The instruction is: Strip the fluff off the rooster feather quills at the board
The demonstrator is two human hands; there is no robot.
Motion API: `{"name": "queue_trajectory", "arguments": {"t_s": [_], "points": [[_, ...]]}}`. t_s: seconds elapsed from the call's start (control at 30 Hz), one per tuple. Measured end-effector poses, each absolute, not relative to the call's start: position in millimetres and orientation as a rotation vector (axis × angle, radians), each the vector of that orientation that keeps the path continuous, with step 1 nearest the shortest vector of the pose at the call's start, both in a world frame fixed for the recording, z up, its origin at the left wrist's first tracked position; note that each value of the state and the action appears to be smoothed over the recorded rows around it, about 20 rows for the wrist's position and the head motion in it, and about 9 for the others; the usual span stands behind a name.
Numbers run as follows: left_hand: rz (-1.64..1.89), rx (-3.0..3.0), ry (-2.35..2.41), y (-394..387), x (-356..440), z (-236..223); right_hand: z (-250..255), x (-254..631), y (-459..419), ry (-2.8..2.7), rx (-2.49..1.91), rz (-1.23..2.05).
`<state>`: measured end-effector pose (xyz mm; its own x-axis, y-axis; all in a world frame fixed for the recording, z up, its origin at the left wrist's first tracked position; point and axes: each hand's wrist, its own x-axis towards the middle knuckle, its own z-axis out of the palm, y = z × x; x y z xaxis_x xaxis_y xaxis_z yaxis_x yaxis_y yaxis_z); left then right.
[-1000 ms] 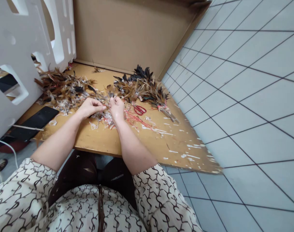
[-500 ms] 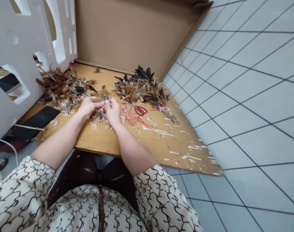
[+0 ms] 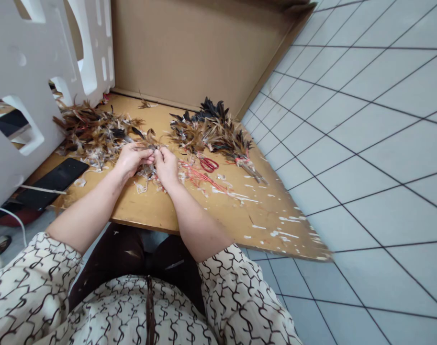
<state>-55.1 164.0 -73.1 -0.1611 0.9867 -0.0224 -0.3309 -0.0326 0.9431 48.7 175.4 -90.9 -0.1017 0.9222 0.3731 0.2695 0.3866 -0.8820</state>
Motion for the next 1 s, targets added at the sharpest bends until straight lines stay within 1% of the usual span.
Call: {"name": "queue_trajectory", "arguments": {"t_s": [0.4, 0.5, 0.57, 0.67, 0.8, 1.0], "points": [[1.589, 0.841, 1.034, 166, -56, -76, -98, 50, 182, -1.630, -1.091, 0.731], [1.563, 0.882, 1.001, 167, -57, -77, -97, 49, 184, -1.577, -1.121, 0.786], [1.501, 0.928, 1.008, 167, -57, -78, -96, 49, 186, -1.494, -1.099, 0.909], [1.414, 0.987, 1.007, 166, -57, -78, -93, 50, 186, -1.330, -1.026, 1.206], [1.379, 1.049, 0.930, 164, -58, -77, -86, 53, 182, -1.228, -0.905, 1.525], [1.330, 1.121, 0.858, 162, -64, -74, -80, 60, 180, -1.279, -0.813, 1.745]]}}
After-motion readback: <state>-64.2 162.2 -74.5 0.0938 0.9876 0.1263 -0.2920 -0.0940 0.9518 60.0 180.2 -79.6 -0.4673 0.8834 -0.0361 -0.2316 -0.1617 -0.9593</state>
